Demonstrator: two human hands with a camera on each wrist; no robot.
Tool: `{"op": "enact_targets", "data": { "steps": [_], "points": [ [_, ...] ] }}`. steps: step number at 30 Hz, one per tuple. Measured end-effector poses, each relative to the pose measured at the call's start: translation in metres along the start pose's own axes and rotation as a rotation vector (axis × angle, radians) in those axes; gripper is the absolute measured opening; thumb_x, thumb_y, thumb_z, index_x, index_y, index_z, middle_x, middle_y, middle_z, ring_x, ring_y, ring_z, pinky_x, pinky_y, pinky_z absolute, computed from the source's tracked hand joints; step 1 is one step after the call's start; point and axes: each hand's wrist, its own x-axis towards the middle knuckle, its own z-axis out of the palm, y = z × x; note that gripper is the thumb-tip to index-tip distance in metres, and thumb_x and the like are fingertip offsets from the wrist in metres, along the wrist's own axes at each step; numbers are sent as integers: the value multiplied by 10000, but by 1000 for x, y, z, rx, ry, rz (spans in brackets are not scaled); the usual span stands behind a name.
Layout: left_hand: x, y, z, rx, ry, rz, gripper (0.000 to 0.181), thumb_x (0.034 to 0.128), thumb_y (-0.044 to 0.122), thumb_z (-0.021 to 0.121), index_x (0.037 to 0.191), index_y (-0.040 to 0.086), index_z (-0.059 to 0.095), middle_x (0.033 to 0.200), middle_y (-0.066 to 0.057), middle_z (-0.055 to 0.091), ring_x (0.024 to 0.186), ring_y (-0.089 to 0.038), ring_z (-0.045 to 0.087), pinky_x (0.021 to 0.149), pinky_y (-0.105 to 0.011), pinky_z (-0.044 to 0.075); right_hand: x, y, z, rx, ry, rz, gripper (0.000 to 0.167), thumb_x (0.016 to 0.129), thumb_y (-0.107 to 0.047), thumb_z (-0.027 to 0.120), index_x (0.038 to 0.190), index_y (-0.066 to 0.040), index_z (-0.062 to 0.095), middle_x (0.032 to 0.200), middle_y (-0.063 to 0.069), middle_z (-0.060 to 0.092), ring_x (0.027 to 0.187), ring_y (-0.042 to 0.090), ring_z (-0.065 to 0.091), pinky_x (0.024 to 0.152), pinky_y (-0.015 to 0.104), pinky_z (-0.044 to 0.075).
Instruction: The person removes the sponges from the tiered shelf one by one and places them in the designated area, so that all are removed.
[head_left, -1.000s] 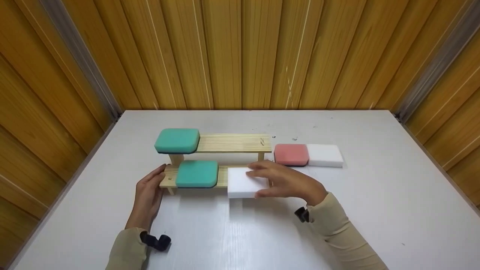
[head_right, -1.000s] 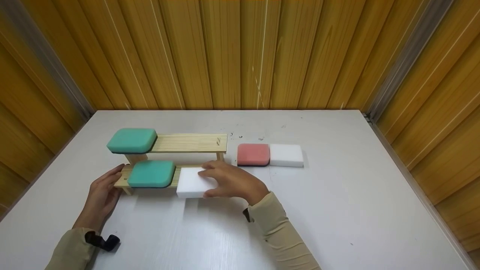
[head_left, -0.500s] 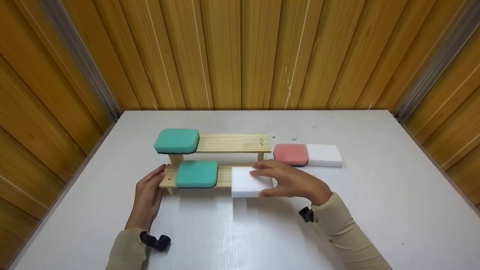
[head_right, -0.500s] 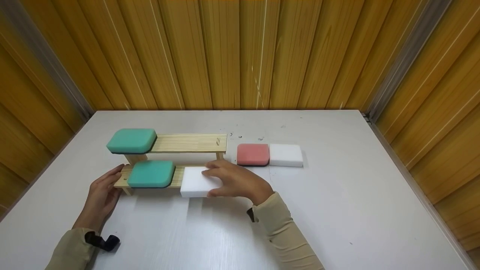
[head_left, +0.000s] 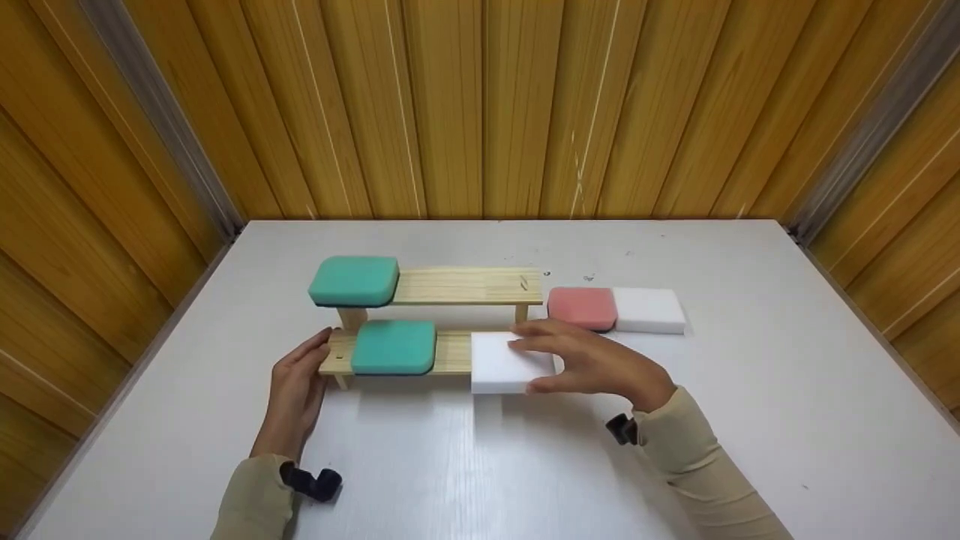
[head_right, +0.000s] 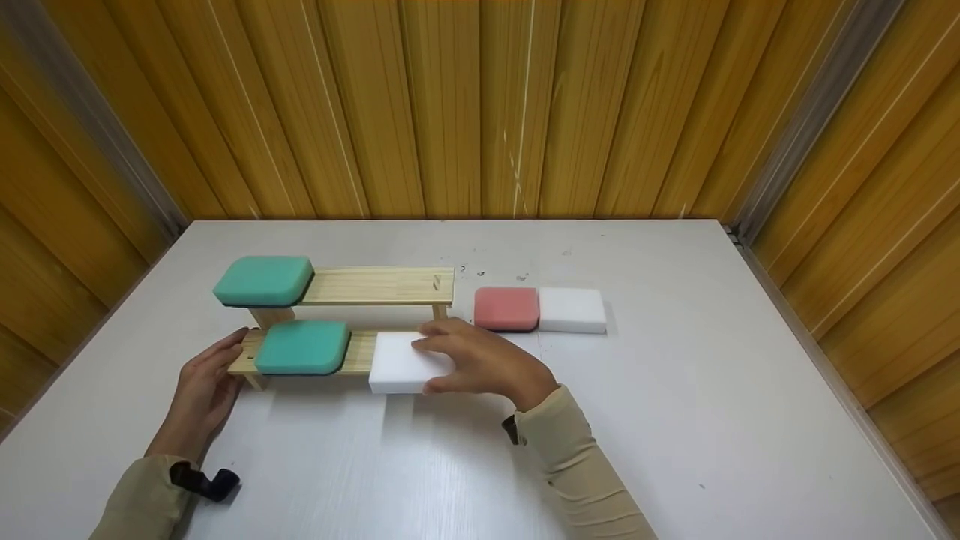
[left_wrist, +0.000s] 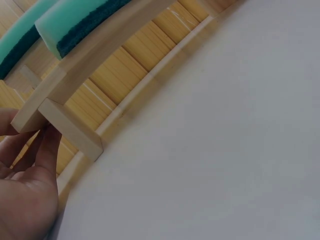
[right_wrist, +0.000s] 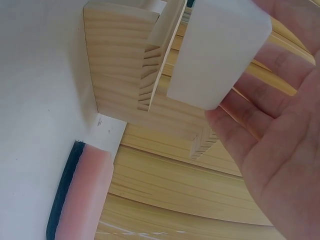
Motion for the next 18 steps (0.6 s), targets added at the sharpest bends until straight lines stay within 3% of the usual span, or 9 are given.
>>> {"op": "enact_targets", "data": {
  "steps": [18],
  "points": [
    [0,0,0,-16,-4,5,474,989,83,500,1445,9,392,1547,-99,346,1410,-181,370,1042,-180,459,-9,3,-6,21,-15,54,552,835,-306,749,1325,-117,579,1448,89,477,1335,269,442,1070,447,453]
  ]
}}
